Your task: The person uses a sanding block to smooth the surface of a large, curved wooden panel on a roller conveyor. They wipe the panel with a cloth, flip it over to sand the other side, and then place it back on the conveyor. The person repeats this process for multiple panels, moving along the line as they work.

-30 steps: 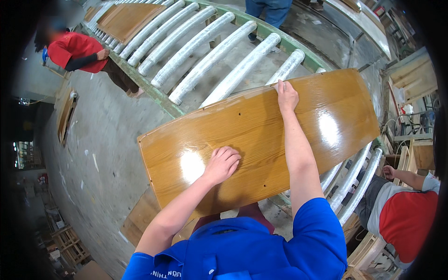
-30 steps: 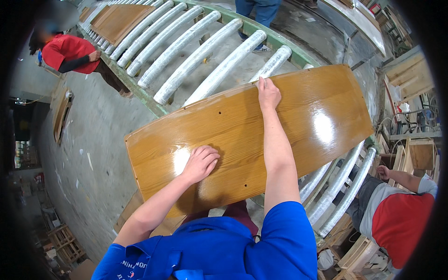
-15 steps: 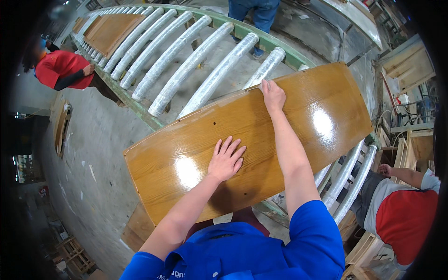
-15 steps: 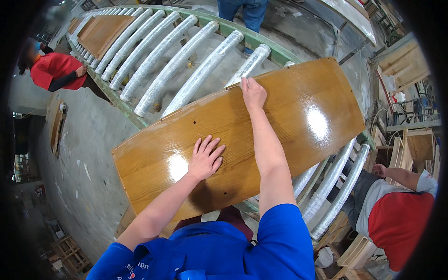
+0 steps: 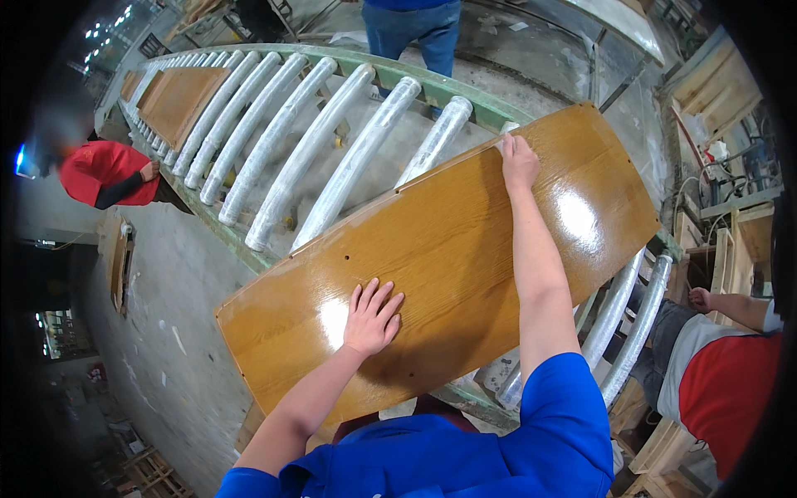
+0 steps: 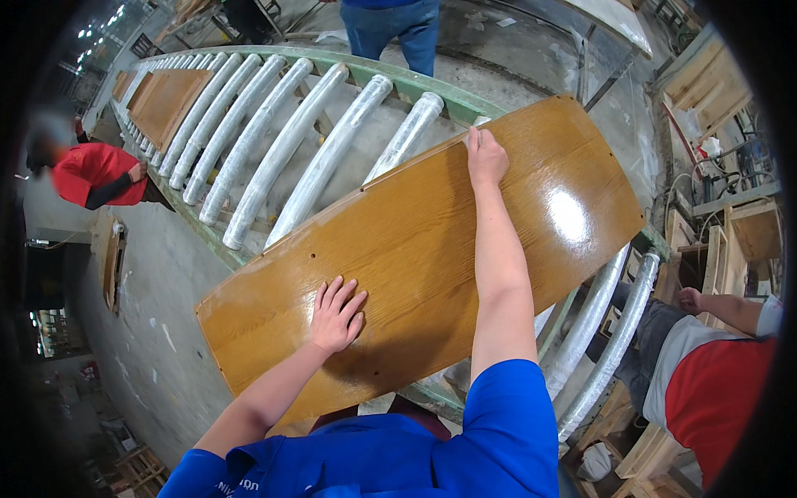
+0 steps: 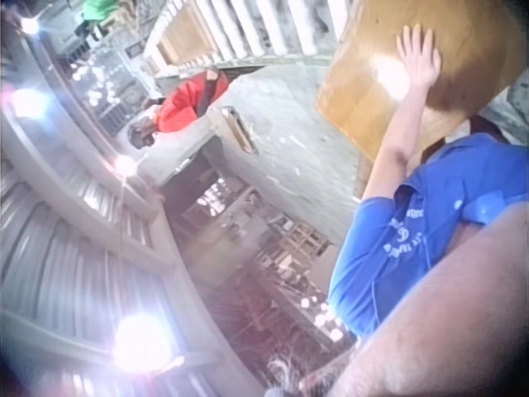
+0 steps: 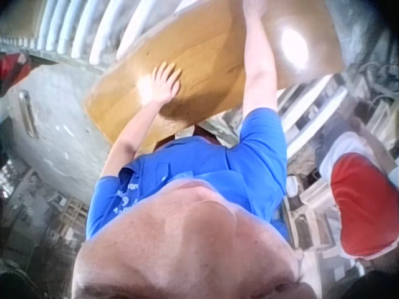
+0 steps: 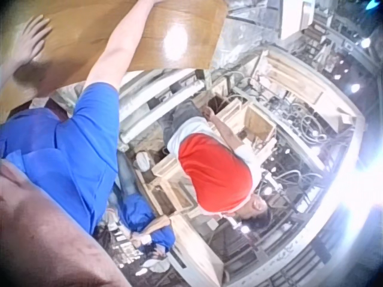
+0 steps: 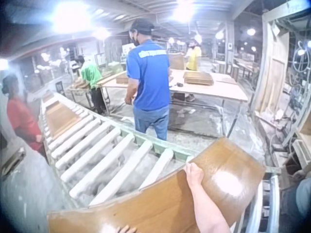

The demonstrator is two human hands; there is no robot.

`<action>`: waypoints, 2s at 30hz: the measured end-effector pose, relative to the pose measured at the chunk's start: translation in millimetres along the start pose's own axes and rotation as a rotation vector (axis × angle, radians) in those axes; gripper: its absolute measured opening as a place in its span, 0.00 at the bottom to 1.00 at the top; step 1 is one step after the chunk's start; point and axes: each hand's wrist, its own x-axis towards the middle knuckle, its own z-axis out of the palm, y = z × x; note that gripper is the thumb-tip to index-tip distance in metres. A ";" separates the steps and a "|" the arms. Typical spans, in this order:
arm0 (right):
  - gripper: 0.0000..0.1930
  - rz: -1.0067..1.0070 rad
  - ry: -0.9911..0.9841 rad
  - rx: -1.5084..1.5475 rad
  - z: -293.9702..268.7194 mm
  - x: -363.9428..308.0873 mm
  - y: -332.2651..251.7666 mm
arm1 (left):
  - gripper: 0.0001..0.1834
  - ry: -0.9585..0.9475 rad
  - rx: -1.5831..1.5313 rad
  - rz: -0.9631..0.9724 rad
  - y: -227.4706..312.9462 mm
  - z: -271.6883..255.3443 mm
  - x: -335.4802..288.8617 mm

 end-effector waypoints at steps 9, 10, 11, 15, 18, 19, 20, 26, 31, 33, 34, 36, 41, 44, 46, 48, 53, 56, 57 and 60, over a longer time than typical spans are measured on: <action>0.20 0.060 -0.036 -0.030 -3.0 27.3 23.5 | 0.21 -0.007 0.017 -0.008 1.5 3.2 1.7; 0.20 0.059 -0.044 -0.028 -3.1 28.9 23.8 | 0.21 -0.005 0.019 -0.007 2.1 3.2 2.2; 0.20 0.057 -0.052 -0.027 -3.3 30.6 24.1 | 0.21 -0.003 0.022 -0.007 2.5 3.0 2.6; 0.19 0.033 -0.069 0.009 -3.8 34.8 27.8 | 0.21 -0.016 0.030 -0.009 2.7 2.9 3.3; 0.19 0.030 -0.061 0.016 -5.0 42.0 37.3 | 0.21 -0.044 0.033 -0.006 2.2 4.7 3.4; 0.19 0.034 -0.048 0.013 -5.2 45.9 42.1 | 0.21 -0.057 0.034 0.000 1.8 4.2 4.1; 0.19 0.037 -0.035 0.012 -5.4 50.3 47.3 | 0.21 -0.070 0.036 0.006 1.8 3.8 4.9; 0.20 0.109 0.021 -0.011 -9.8 87.5 84.3 | 0.21 -0.086 0.048 0.000 2.7 3.4 6.3; 0.21 0.153 0.095 -0.032 -11.8 125.6 118.2 | 0.20 -0.072 0.062 0.004 1.6 5.8 7.8; 0.21 0.181 0.123 -0.025 -11.4 139.8 129.8 | 0.20 -0.075 0.066 0.004 1.0 6.8 7.9; 0.22 0.213 0.130 -0.063 -11.0 145.9 134.8 | 0.20 -0.086 0.065 0.002 0.9 6.2 7.5; 0.22 0.216 0.162 -0.042 -9.6 158.8 144.2 | 0.20 -0.087 0.062 -0.002 0.6 6.4 8.1; 0.22 0.243 0.225 -0.067 -10.6 188.1 167.8 | 0.20 -0.086 0.068 -0.003 -2.9 11.1 7.0; 0.22 0.270 0.201 -0.112 -7.8 194.6 173.5 | 0.20 -0.083 0.081 -0.002 -3.8 13.6 6.3; 0.22 0.270 0.179 -0.124 -6.3 197.1 175.2 | 0.21 -0.089 0.077 0.003 -4.1 14.5 5.9; 0.22 0.265 0.157 -0.153 -6.0 197.9 176.1 | 0.22 -0.093 0.063 0.014 -4.7 15.2 4.9; 0.22 0.225 0.138 -0.209 -5.7 201.5 180.6 | 0.21 -0.092 0.066 0.020 -5.7 16.1 5.4; 0.22 0.258 0.130 -0.198 -5.7 204.8 184.2 | 0.20 -0.096 0.090 0.015 -5.6 15.5 5.0; 0.22 0.275 0.149 -0.176 -6.6 206.9 185.9 | 0.20 -0.097 0.103 0.013 -5.5 15.3 4.7; 0.22 0.326 0.197 -0.128 -10.5 211.3 193.4 | 0.20 -0.098 0.117 0.020 -7.4 16.3 3.8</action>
